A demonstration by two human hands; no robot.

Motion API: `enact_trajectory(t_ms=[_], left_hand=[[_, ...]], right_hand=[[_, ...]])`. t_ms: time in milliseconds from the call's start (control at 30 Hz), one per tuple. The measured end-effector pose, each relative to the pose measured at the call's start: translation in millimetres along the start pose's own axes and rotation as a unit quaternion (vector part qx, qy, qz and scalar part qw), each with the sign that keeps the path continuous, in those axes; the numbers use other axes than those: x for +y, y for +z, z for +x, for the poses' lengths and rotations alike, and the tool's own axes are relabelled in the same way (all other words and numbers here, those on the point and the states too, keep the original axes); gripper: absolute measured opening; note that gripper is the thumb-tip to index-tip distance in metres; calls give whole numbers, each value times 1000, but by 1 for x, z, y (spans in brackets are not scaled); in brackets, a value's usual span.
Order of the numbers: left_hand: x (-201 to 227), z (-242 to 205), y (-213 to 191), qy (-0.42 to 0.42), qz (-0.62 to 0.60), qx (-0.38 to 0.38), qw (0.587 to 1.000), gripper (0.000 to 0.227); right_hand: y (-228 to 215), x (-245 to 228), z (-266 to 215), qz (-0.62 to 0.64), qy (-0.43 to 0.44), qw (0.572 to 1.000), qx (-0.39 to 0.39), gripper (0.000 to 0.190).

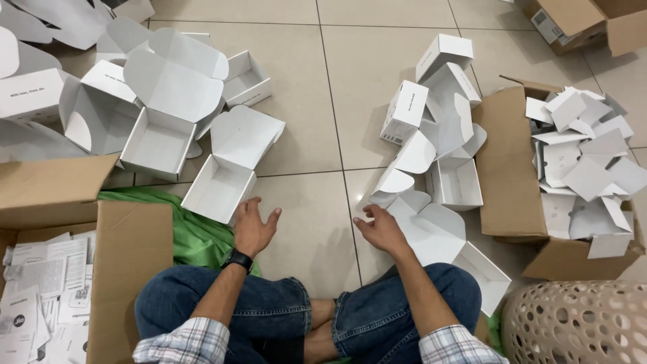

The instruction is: The person packs documents and cardboard inserts into small white boxes.

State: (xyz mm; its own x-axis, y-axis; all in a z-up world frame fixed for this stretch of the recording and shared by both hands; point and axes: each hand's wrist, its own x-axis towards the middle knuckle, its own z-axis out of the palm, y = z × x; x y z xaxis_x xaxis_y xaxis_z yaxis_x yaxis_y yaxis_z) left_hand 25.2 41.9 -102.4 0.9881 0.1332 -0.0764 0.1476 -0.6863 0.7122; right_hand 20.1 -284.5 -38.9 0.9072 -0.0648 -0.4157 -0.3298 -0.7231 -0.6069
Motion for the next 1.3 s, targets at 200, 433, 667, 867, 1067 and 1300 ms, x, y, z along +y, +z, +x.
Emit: enact_trajectory(t_ms=[200,433,667,867,1067,1300], left_hand=[[2,-11,9,9,7,-21,1000,69],[4,-12,2,52,44,41,997,62],[8,-14,0,28,25,3,999,61],[0,-12,8,44,30,-7,999,60],[6,-13,4,40,24,-27,999,59],[11,-17,6,29,-2,-52,998,58]], right_hand=[[-44,21,18,-1,9,980,197,45],[-54,67,51,89,25,964,251,26],[-97,115,61,-162,167,948,219,36],[-100,100,63,-204,238,946,86,54],[-89,106,72,-179,193,958,111,37],[-121,68,38,-90,-31,897,432,20]])
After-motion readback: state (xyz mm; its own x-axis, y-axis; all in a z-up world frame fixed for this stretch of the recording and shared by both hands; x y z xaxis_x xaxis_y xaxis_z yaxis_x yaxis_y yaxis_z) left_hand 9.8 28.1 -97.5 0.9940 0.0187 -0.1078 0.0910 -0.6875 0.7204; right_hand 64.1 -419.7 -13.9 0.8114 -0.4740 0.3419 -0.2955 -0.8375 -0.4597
